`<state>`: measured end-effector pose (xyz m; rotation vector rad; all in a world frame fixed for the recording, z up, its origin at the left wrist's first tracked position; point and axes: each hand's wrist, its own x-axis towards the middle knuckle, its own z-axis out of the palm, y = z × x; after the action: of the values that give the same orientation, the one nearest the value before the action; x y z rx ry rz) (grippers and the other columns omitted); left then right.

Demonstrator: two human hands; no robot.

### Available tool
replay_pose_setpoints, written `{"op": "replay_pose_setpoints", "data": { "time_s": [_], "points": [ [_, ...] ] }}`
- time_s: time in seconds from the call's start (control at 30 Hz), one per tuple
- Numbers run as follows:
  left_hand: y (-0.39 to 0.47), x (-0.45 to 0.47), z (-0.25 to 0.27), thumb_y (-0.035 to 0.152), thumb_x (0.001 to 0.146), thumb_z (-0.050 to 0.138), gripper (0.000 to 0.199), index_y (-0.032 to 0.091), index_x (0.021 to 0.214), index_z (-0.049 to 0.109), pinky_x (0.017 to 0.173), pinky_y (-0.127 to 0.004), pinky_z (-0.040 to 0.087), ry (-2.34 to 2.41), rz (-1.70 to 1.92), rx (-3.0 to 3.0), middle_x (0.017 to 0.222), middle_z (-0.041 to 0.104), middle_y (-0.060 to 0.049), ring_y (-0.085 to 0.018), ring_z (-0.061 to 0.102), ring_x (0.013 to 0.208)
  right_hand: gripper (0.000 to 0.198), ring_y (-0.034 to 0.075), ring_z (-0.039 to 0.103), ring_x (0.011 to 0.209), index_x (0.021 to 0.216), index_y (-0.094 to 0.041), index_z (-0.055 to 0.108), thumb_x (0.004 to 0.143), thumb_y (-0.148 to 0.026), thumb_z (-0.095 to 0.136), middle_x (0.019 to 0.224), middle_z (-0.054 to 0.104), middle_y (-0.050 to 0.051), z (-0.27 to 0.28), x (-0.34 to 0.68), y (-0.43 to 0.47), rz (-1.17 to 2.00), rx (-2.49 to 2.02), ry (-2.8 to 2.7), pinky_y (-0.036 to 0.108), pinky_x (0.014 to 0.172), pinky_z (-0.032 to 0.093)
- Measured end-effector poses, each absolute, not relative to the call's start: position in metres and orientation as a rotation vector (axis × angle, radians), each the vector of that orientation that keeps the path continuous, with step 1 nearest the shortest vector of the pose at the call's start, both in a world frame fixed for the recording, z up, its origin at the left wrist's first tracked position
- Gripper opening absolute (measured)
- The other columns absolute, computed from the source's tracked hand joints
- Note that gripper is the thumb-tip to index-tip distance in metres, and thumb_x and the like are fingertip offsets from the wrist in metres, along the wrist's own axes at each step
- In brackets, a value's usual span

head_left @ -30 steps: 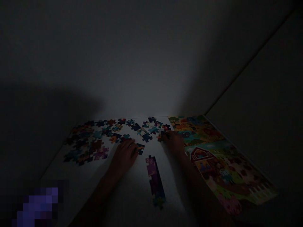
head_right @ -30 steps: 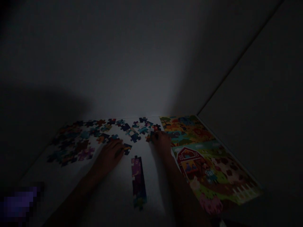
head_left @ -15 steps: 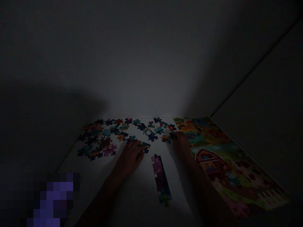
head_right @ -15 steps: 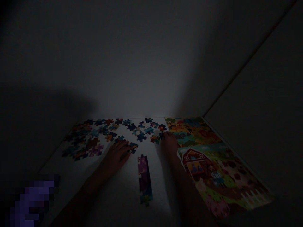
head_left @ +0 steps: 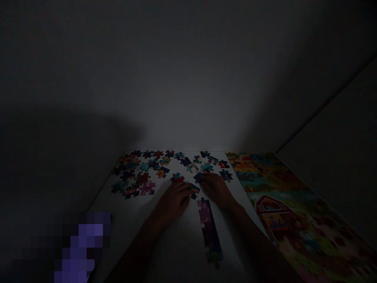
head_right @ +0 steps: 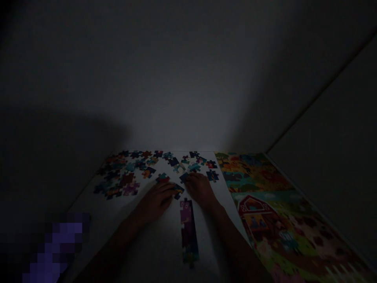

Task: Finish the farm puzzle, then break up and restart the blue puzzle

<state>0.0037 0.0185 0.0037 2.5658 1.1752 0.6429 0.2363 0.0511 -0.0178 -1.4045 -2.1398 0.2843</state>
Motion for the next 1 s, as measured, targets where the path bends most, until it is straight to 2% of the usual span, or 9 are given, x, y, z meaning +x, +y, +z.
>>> {"op": "replay_pose_setpoints", "data": {
  "time_s": [0.33, 0.63, 1.0],
  "points": [
    [0.018, 0.008, -0.005, 0.027, 0.097, 0.049, 0.040, 0.026, 0.137, 0.053, 0.116, -0.048, 0.034, 1.186, 0.559, 2.533, 0.149, 0.048, -0.006, -0.021, 0.040, 0.140, 0.028, 0.026, 0.061, 0.113, 0.106, -0.022, 0.072, 0.091, -0.034, 0.051, 0.117, 0.069, 0.010, -0.019, 0.237, 0.054, 0.337, -1.356, -2.066, 0.046, 0.100, 0.047],
    [0.021, 0.010, -0.004, 0.019, 0.093, 0.053, 0.033, 0.026, 0.123, 0.065, 0.109, -0.044, 0.044, 1.241, 0.741, 2.502, 0.134, 0.061, -0.005, -0.022, 0.053, 0.127, 0.028, 0.025, 0.063, 0.110, 0.103, -0.022, 0.072, 0.091, -0.035, 0.051, 0.114, 0.070, 0.010, -0.018, 0.238, 0.055, 0.345, -1.341, -2.067, 0.045, 0.098, 0.048],
    [0.024, 0.011, 0.000, 0.014, 0.090, 0.054, 0.030, 0.026, 0.113, 0.069, 0.104, -0.043, 0.047, 1.245, 0.797, 2.449, 0.121, 0.068, -0.004, -0.021, 0.058, 0.118, 0.025, 0.026, 0.063, 0.110, 0.102, -0.023, 0.073, 0.088, -0.034, 0.054, 0.114, 0.070, 0.010, -0.018, 0.239, 0.055, 0.401, -1.350, -2.021, 0.046, 0.098, 0.048]
  ]
}}
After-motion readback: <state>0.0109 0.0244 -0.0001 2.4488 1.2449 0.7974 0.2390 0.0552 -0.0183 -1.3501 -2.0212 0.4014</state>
